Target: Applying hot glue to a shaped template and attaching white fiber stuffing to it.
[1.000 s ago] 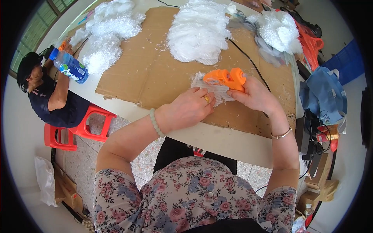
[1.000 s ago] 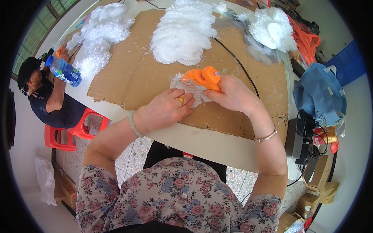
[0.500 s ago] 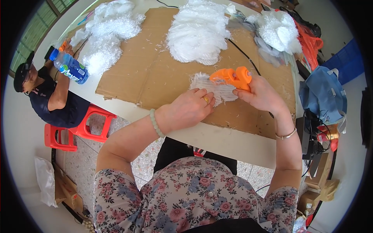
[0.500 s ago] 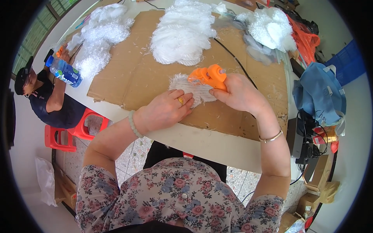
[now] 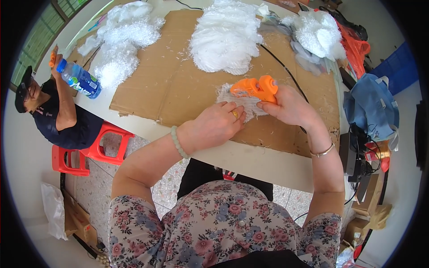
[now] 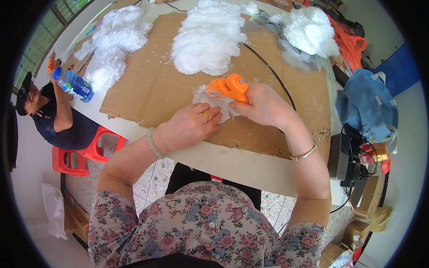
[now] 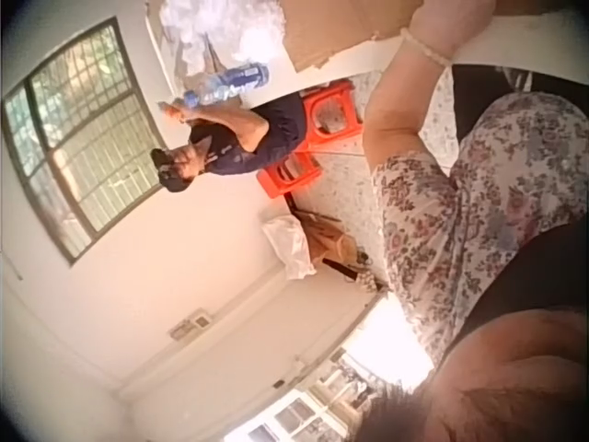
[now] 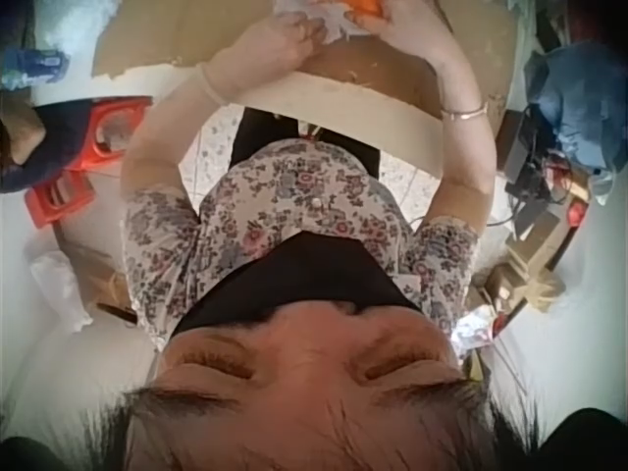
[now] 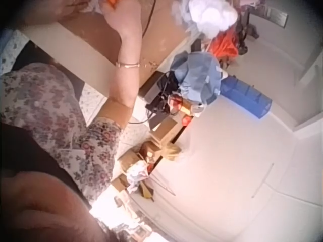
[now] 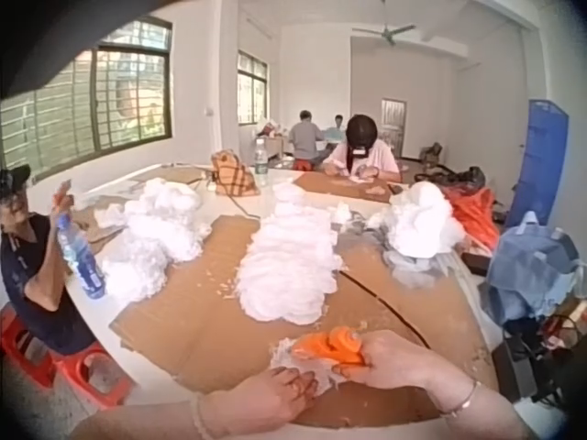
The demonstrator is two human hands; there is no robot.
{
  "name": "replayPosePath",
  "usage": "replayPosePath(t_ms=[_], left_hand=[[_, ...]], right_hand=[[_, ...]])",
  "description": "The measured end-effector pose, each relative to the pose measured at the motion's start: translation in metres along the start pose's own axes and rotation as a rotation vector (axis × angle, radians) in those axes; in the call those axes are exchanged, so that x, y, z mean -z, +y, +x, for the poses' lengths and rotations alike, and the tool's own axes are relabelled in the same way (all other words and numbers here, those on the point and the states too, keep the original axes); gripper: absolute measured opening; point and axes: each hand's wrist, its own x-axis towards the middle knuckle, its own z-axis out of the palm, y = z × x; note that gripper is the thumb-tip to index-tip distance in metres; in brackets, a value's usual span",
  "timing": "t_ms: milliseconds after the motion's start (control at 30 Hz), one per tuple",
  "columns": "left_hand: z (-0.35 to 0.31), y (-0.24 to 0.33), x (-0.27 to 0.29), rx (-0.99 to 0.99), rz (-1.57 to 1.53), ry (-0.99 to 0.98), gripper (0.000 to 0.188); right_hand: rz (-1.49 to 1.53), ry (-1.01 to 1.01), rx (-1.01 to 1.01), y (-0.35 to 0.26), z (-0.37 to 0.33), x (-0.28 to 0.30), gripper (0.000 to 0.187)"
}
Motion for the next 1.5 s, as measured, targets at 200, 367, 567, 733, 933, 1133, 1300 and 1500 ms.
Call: replayPosePath(t_ms=[200,367,567,733,933,1133,1300,1500], left_hand=[[-0.001,0.001,-0.002,0.009,0.001,0.014,0.022],[0.0,0.0,0.002,-0.027,0.014,0.002,0.026],[0.001,0.001,0.005,-0.025,0.021,-0.034,0.027],[0.003,0.003,0.006,0.023,-0.046,-0.018,0.023],[0.006,-0.007,0.032,0.346,-0.341,0.108,0.018],[0.021,-0.057,0.024,0.648,-0.368,0.095,0.018],[0.039,-0.074,0.011,0.673,-0.389,-0.047,0.018],[0.052,-0.082,0.002,0.598,-0.425,-0.214,0.014]], right_hand=[[0.241,-0.074,-0.162,0.003,-0.006,0.005,0.022],[0.738,0.155,-0.146,0.002,-0.028,0.011,0.022],[1.316,0.492,-0.183,-0.01,-0.033,-0.021,0.024],[1.519,0.643,-0.219,-0.007,-0.029,-0.048,0.022],[1.503,0.65,-0.249,-0.005,-0.028,-0.056,0.02],[1.499,0.646,-0.227,-0.006,-0.026,-0.056,0.019],[1.515,0.631,-0.242,-0.008,-0.025,-0.056,0.02],[1.515,0.615,-0.237,-0.007,-0.025,-0.057,0.022]])
